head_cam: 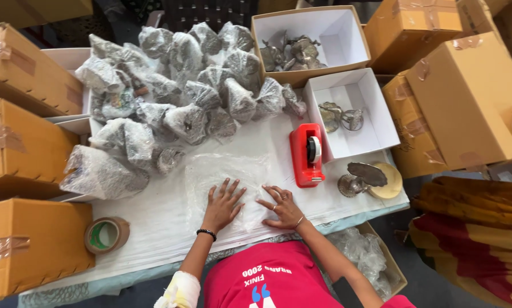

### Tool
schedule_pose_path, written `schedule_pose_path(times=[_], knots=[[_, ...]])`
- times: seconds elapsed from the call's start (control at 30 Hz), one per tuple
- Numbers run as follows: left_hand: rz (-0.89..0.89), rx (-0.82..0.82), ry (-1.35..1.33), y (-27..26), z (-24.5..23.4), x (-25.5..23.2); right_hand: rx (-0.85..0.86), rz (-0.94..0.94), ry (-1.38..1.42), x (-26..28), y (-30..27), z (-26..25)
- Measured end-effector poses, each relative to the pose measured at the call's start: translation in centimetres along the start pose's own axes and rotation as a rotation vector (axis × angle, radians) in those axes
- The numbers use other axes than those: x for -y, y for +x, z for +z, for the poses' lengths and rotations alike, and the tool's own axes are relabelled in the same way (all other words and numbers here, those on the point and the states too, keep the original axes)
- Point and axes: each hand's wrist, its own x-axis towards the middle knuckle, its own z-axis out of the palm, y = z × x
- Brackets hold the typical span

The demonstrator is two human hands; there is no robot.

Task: The person wraps silver decorative items in bubble wrap using their hands. They place the wrapped items on a table covered with a white cloth, surrounded by cardboard boxes and other wrapped packages.

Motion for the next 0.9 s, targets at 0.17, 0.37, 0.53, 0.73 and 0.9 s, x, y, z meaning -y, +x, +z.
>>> schedule_pose_path(times=[0.17,0.37,0.53,0.73,0.9], knots=[[-0.225,-0.016,0.011,2.6,1.1,-3.2,-0.108,0.018,-0.002,2.6,0.6,0.7],[-0.663,-0.086,-0.25,6.6,4.2,-5.3,-0.212,0.058,-0.038,5.2,1.2,1.0],[-0.25,-0.102,-0.145,4.4,3.9,-0.1,0.019,0.205,-0.218,0.8,0.2,3.4],[-0.216,-0.083,0.122,0.0,-1.2,3.5,0.136,-0.012,-0.115,-4.1,2.0,0.0],[-0.397,0.038,0.264,-0.6,0.5,1.0,0.31,0.307,-0.365,-2.4,7.0,0.7]])
